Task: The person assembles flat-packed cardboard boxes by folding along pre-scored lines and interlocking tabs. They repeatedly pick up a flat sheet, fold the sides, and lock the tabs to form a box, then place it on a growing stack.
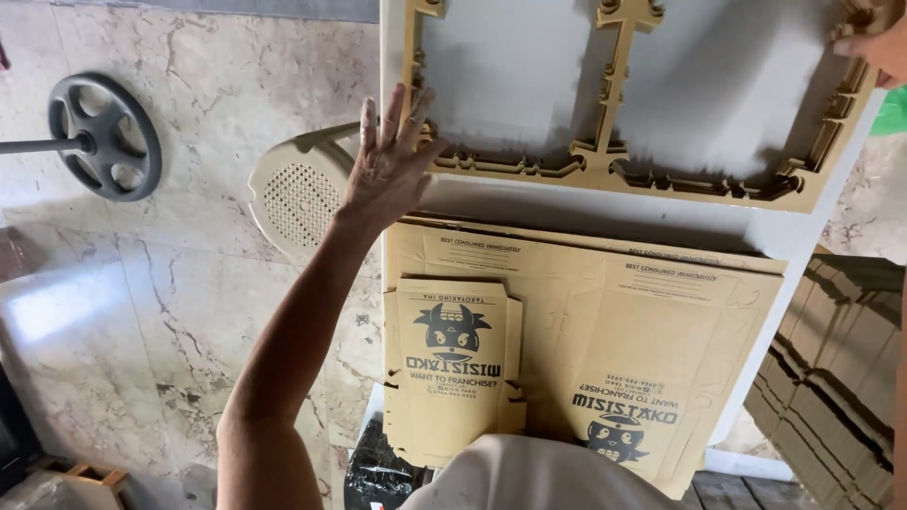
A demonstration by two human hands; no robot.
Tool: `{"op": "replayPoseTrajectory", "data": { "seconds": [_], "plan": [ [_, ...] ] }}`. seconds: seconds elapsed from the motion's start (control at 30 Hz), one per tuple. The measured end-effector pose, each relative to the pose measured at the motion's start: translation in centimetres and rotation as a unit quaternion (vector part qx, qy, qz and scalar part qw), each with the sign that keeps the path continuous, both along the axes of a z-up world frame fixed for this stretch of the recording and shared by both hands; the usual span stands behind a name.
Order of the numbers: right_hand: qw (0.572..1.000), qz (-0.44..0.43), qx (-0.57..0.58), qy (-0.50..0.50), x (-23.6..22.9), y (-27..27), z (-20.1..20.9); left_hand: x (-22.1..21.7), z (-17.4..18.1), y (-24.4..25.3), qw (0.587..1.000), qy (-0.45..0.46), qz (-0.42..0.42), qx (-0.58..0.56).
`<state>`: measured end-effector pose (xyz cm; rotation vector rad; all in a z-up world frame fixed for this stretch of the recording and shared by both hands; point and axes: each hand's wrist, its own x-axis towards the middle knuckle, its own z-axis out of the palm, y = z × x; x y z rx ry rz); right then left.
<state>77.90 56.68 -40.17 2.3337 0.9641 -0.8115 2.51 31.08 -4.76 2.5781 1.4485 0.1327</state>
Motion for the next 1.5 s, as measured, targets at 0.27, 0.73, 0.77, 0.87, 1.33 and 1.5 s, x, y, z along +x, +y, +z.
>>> {"op": "replayPoseTrajectory", "data": {
  "seconds": [0.27,0.73,0.77,0.87,1.33,1.5],
  "plan": [
    [0.999,-0.040,0.012,0.012,-1.5,-0.2,3.5,-0.7,0.2,0.4,0.999,0.000,-0.038,-0.034],
    [0.877,0.352,0.279,0.172,-16.3,-6.9,28.8,-0.2,-0.7,8.8,0.956,-0.268,0.096,0.068],
    [0.874,0.360,0.281,0.168,-16.2,-6.9,28.9,0.8,0.7,10.5,0.968,-0.168,0.186,-0.023],
    [0.856,0.409,0.291,0.125,-14.6,-6.4,27.4,1.9,0.5,15.0,0.970,-0.025,0.223,-0.093],
    [0.912,0.385,0.141,0.021,-19.9,-7.1,35.0,1.1,-0.1,18.3,0.991,0.038,0.086,-0.101],
    [0.910,0.377,0.165,0.046,-19.1,-7.0,34.2,0.6,-0.6,18.1,0.993,0.039,0.067,-0.091]
  ]
}}
